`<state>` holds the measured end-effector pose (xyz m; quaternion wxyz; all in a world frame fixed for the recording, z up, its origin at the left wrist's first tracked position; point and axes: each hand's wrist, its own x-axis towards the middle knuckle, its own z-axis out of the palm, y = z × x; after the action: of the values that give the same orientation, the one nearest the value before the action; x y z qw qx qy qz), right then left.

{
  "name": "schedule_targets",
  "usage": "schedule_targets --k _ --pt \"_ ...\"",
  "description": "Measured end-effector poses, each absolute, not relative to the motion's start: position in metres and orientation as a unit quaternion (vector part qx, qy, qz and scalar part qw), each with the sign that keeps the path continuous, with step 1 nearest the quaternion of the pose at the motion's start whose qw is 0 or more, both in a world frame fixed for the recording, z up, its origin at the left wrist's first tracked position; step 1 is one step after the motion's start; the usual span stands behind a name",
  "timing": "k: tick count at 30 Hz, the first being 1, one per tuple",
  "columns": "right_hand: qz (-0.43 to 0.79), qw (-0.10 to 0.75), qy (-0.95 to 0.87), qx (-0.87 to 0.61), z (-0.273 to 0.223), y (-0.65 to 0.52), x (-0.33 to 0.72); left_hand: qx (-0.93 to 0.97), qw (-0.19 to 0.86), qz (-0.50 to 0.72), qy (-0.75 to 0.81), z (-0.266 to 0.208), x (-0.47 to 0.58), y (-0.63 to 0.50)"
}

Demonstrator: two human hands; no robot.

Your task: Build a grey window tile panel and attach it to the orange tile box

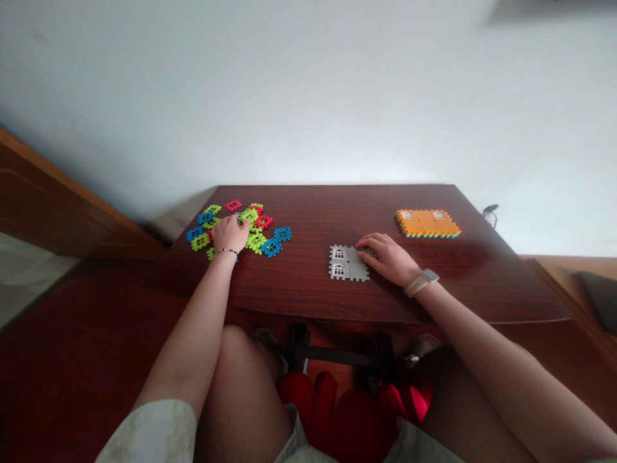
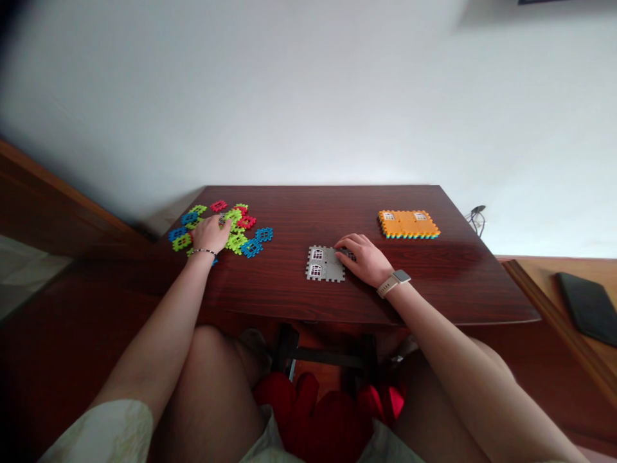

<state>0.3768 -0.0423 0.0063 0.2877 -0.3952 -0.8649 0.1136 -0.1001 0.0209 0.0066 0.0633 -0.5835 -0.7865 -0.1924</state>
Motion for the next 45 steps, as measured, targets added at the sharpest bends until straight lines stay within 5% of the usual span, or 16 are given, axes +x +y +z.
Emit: schedule_targets --k 27,45 --pt "0.118 0.284 -0.865 -0.397 0.008 -0.042 0.376 -0.648 0.0 -0.229 -0.726 0.011 -0.088 0.017" --pt "0.112 0.29 -0.868 -0.388 0.006 -0.042 0.376 -0.533 -0.076 -0.509 -0.672 0.043 -0.05 0.004"
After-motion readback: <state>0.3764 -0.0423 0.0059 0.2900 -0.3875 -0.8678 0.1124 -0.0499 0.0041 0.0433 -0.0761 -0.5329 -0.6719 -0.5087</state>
